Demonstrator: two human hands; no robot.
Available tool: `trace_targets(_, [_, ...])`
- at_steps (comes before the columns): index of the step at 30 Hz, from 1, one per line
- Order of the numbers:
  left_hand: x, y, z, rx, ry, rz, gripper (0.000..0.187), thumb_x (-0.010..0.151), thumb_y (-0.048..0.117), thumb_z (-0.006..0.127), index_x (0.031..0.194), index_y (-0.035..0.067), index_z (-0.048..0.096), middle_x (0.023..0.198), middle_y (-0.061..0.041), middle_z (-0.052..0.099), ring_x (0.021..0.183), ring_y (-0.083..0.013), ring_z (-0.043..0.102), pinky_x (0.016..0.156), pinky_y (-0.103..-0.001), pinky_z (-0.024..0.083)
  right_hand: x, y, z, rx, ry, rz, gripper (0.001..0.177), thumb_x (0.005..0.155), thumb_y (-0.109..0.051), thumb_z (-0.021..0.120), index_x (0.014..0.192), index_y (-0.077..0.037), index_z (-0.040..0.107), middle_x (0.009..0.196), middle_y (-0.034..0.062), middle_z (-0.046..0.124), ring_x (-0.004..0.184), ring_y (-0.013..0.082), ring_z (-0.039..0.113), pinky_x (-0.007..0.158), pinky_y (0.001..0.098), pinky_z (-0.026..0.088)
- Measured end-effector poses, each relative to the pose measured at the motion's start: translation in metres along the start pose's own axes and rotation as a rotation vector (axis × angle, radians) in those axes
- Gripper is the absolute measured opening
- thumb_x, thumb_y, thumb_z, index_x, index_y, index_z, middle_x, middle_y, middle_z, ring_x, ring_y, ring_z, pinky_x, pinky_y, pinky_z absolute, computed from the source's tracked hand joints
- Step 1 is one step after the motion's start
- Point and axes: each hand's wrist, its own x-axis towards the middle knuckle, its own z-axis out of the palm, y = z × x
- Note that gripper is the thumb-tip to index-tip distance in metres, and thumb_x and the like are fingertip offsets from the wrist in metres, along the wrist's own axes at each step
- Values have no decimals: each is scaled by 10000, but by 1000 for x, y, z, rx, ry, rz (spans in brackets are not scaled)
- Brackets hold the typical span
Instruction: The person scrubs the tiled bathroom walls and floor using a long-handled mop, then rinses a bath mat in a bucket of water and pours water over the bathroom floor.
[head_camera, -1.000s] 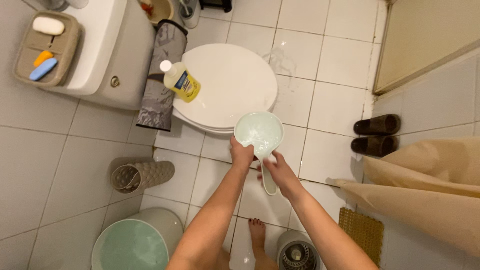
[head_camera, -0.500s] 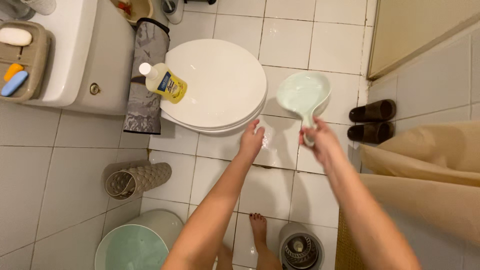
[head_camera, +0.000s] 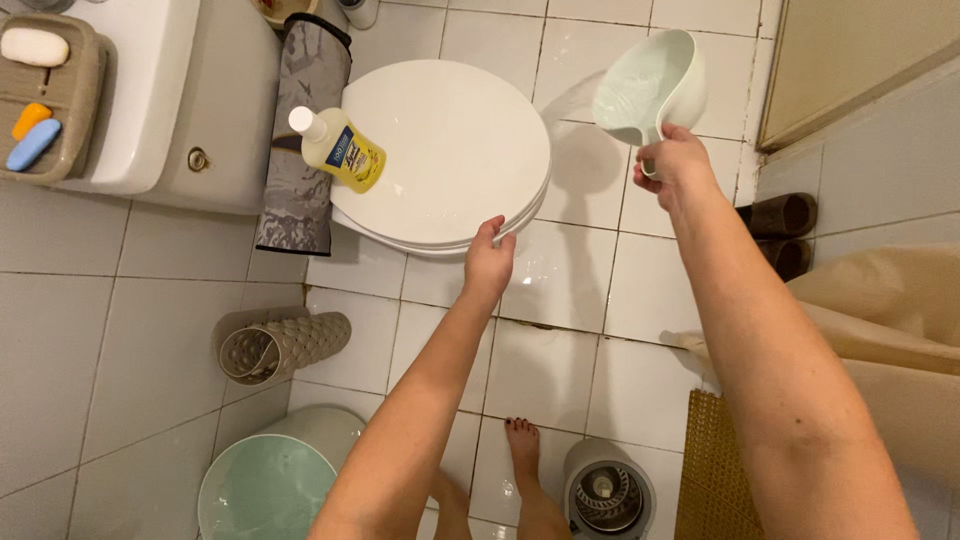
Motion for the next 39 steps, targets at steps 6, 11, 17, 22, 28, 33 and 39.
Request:
trace_targets(6, [-2,-3,7,-4,-23,-4,499,959,230,586,1436,95,525,1487,-149,547,1361,-291,528,1095,-387,437,-32,24,-30,455,-244,78,619,934,47,551,1529,-70,427,924,117,627,717,147,577,614,251,515])
trace_targets(11, [-6,-9,15,9,-51,-7,484,971,228,567,1440,114,535,1482,-140,564,1358,-285,536,1107,-388,430,-40,46,-63,131,-124,58,597,932,-16,590,1505,-114,451,873,66,621,690,129,575,595,270,504])
trace_targets(17, [-28,-17,20,35,-61,6,466,968,249,583,1416,124,557,1448,-106,602,1345,-271,554,1098,-375,426,-30,100,-90,-575,80,-39,335,1060,-308,555,1366,-178,599,854,78,638,690,210,598,674,373,507])
trace_targets(22, [-41,-44,15,-18,-76,-22,469,964,267,580,1410,126,570,1441,-114,604,1335,-268,563,1092,-371,435,-5,171,-121,-995,241,-432,274,1052,-300,553,1192,-157,741,1038,154,744,973,340,684,876,468,547])
trace_targets(28, [-47,-96,-9,-20,-39,-22,472,956,274,603,1403,124,578,1430,-145,605,1327,-290,566,1085,-384,440,-54,216,-70,-1173,231,-369,269,1012,-255,536,1228,-193,685,1221,341,548,938,504,643,870,555,530])
trace_targets(33, [-56,-156,-63,-3,48,44,484,941,260,630,1398,111,572,1418,-171,599,1291,-303,578,1067,-390,449,-123,325,34,-1122,55,-411,360,1020,-205,449,1343,-101,568,1267,404,485,864,479,647,822,584,521])
trace_targets(39, [-90,-227,-173,199,96,36,290,932,316,683,1103,84,713,1183,-142,733,1064,-262,727,956,-367,541,-275,445,217,-868,-525,-183,269,922,-155,544,1147,-147,691,973,161,733,873,317,697,820,458,551])
